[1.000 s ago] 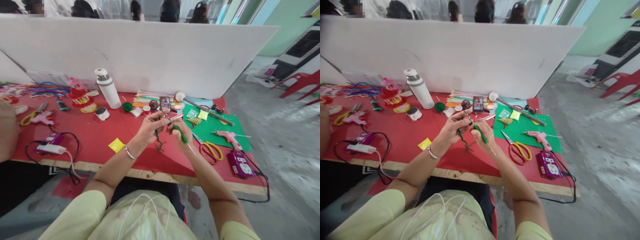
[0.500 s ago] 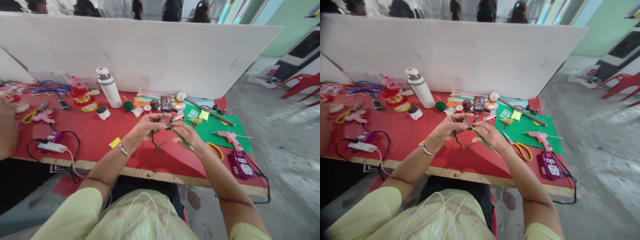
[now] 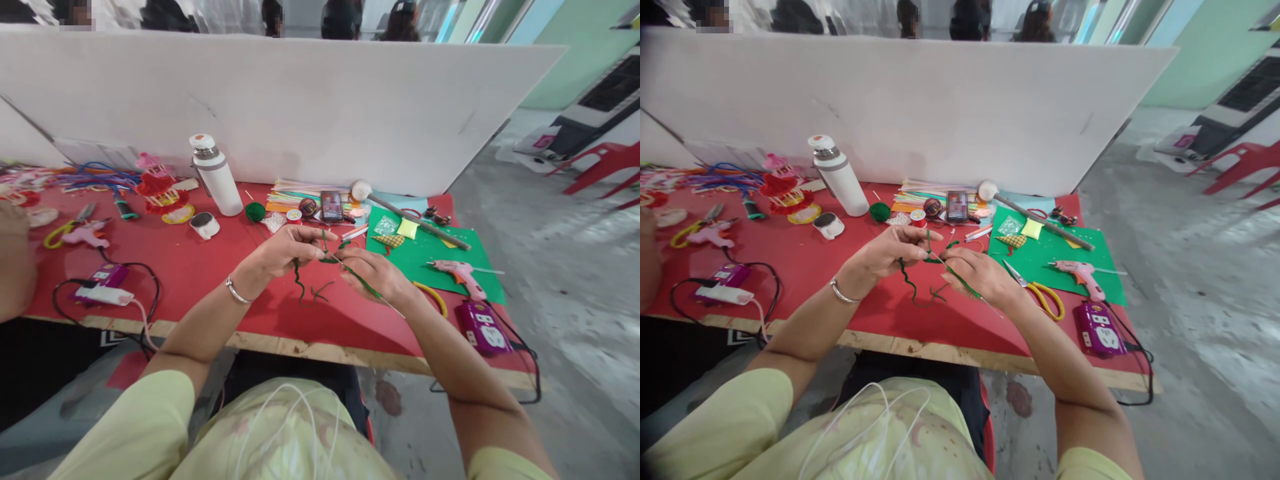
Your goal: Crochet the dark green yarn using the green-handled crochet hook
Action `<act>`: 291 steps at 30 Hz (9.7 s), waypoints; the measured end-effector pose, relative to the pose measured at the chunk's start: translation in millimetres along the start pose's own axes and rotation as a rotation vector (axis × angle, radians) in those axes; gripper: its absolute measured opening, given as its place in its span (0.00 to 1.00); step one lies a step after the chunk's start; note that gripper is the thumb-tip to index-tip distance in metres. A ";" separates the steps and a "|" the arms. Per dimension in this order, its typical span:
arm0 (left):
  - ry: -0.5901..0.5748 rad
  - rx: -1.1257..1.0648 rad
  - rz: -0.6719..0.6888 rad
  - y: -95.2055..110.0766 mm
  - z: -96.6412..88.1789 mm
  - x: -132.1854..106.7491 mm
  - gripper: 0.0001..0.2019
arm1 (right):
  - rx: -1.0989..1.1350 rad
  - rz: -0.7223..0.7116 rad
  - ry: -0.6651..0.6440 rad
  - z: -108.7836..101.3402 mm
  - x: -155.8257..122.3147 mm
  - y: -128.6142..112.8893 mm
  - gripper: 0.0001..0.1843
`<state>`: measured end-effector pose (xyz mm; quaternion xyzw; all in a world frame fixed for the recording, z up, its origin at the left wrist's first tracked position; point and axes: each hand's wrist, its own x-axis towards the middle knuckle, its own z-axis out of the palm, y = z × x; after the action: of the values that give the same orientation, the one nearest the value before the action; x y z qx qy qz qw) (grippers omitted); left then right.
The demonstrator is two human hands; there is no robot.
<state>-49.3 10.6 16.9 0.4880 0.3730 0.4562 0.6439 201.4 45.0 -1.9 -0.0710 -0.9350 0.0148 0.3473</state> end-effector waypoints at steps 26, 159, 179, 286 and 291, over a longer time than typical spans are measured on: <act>0.234 0.174 0.437 -23.1 46.9 4.6 0.20 | 0.997 0.779 0.418 38.9 -0.6 -31.3 0.26; -0.053 0.324 -0.201 17.0 -18.7 -4.4 0.10 | 0.243 0.156 -0.055 -5.1 10.3 -30.7 0.11; 0.096 0.210 -0.135 3.5 2.0 -6.4 0.11 | -0.134 0.245 -0.001 13.1 -4.8 -47.9 0.11; 0.289 0.184 0.233 -35.3 22.7 -2.7 0.15 | 0.746 0.794 0.381 28.7 -20.1 -31.2 0.23; 0.300 0.164 0.200 -32.9 23.2 -2.8 0.15 | 0.717 0.723 0.361 26.1 -20.0 -29.4 0.21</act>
<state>-21.3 -2.3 -9.1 0.5001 0.4505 0.5534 0.4906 195.7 13.6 -32.3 -0.2666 -0.7127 0.4393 0.4775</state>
